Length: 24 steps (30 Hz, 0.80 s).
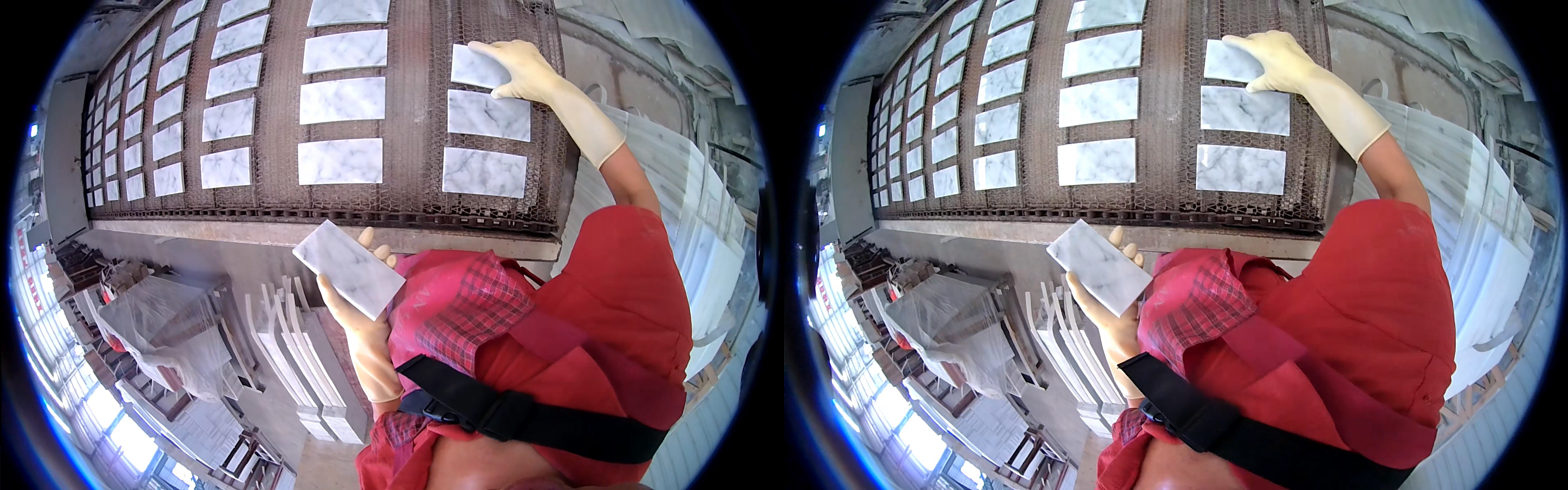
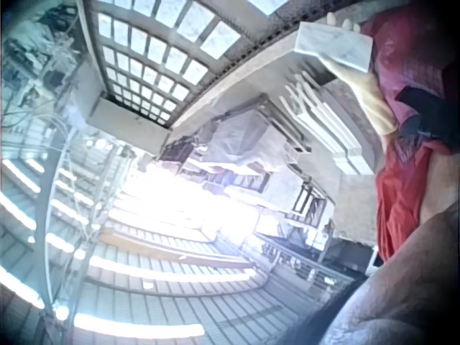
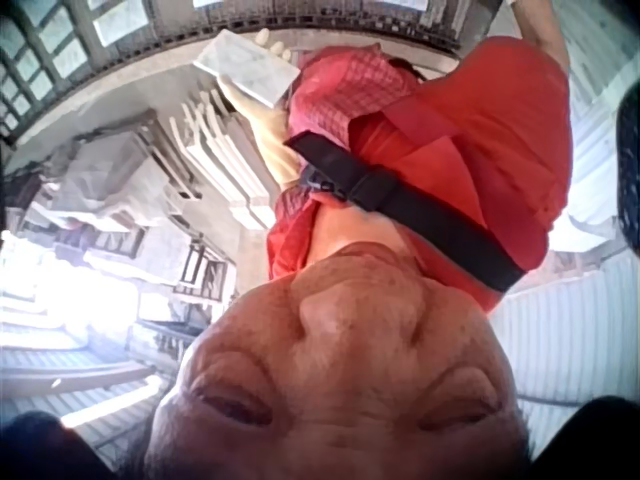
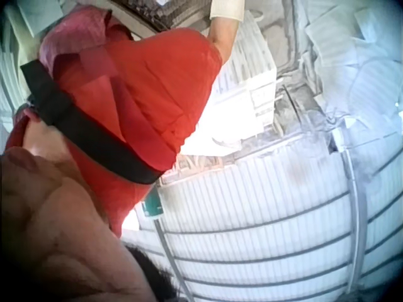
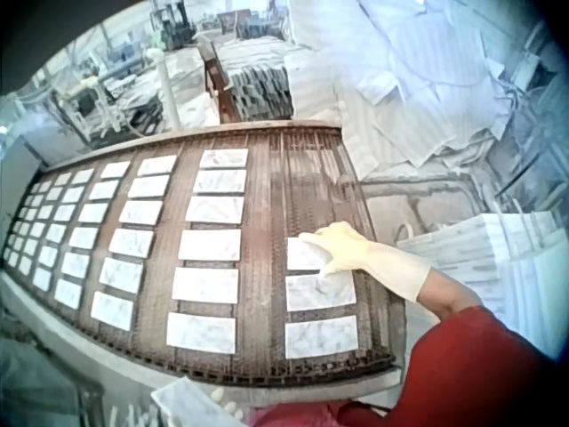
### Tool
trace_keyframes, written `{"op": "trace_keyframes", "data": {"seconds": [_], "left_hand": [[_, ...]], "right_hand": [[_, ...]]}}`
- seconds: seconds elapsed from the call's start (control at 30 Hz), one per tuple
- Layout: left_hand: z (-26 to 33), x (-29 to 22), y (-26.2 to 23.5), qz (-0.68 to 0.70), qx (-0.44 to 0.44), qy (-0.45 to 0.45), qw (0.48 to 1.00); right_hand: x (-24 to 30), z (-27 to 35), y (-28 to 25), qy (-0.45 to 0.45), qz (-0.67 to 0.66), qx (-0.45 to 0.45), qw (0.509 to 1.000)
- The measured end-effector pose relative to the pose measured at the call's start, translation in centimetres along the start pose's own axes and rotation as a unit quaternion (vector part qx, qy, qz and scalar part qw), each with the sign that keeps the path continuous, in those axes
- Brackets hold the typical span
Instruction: The person picks up rectangular white tiles from a stack on the floor and places them one by one onto a large metal mesh conveyor belt. The tiles are arranged in neat rows on the belt, which appears to be part of a drying or processing line.
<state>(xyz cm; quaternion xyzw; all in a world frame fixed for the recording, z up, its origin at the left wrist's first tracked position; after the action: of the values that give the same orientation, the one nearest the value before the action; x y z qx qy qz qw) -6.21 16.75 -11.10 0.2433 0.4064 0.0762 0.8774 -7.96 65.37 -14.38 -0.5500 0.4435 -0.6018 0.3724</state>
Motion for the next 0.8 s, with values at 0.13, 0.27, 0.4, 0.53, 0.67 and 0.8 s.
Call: {"op": "trace_keyframes", "data": {"seconds": [0.13, 0.27, 0.4, 0.53, 0.67, 0.8], "left_hand": [[-0.2, 0.1, 0.3, -0.014, -0.028, -0.007, 0.999], [-0.5, 0.3, 0.3, -0.010, -0.016, -0.019, 1.000], [-0.8, 0.6, 0.7, -0.010, -0.007, -0.028, 1.000], [-1.2, 0.4, 0.8, -0.038, -0.010, -0.036, 0.999], [-1.7, 0.1, 2.5, -0.059, 0.027, -0.034, 0.997], [-3.6, -0.5, 3.7, -0.105, 0.023, 0.005, 0.994]], "right_hand": [[-0.4, -0.3, 0.1, 0.005, -0.019, 0.008, 1.000], [0.2, -1.1, -0.7, 0.023, -0.003, 0.034, 0.999], [-0.3, -1.5, 0.1, 0.001, 0.008, 0.012, 1.000], [0.0, -1.5, 0.0, -0.001, 0.037, 0.023, 0.999], [3.1, -0.7, -1.7, 0.044, 0.082, 0.002, 0.996], [12.7, 2.3, -1.9, -0.019, -0.322, 0.025, 0.946]]}}
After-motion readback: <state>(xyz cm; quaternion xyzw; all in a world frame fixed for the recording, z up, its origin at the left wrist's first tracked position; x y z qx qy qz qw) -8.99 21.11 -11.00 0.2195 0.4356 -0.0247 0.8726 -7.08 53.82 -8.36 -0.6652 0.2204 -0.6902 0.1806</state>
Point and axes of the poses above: each hand's wrist, its own z-axis away from the middle knuckle, its own y-axis out of the palm, x = y × z, the point moved 8 cm from there along -z, towards the middle knuckle, and after that the axes turned 3 degrees about -z, right-handed, at the moved point
